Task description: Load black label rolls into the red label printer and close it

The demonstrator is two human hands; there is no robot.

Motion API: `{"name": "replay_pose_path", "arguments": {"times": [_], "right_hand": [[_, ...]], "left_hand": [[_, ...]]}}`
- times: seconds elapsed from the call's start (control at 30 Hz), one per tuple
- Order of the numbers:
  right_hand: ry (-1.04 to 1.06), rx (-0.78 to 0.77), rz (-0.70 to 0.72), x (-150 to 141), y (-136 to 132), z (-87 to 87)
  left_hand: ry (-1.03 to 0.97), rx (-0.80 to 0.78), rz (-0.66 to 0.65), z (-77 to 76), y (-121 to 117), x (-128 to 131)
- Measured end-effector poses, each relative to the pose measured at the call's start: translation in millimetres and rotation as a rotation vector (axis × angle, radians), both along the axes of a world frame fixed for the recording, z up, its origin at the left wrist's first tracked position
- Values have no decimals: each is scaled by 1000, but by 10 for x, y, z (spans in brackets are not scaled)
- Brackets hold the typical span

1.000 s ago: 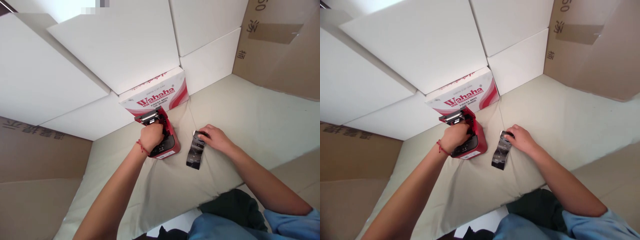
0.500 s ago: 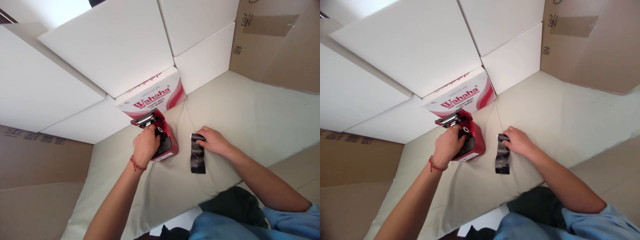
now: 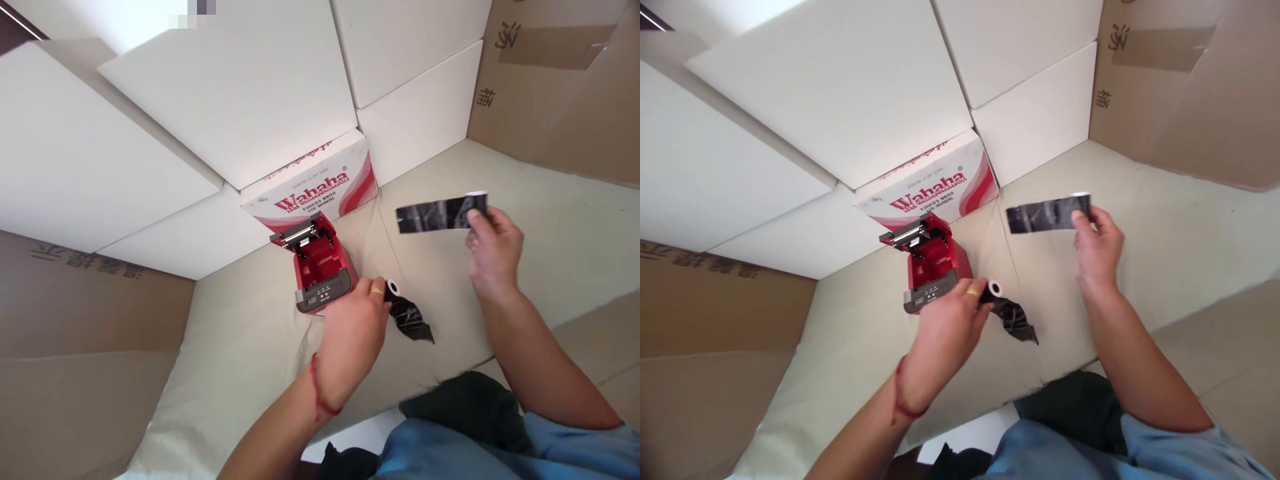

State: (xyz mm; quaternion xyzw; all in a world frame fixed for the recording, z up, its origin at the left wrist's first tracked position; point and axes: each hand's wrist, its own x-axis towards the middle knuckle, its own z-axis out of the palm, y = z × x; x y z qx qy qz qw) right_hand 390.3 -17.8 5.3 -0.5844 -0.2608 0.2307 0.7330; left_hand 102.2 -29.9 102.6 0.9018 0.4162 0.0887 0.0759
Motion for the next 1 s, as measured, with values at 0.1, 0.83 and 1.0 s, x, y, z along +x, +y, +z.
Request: {"name": "replay_pose_path", "arguments": {"times": [0.1, 0.83, 1.0], "right_hand": [[309, 145, -125, 128, 34, -6], [-1297, -430, 1013, -1765, 973, 1263], [-1367, -570, 961, -1823, 978, 1225]], "left_hand": [[208, -123, -13, -328, 81, 307], [-880, 444, 500, -751, -120, -881], [-921, 188, 422, -821, -8, -936]]}}
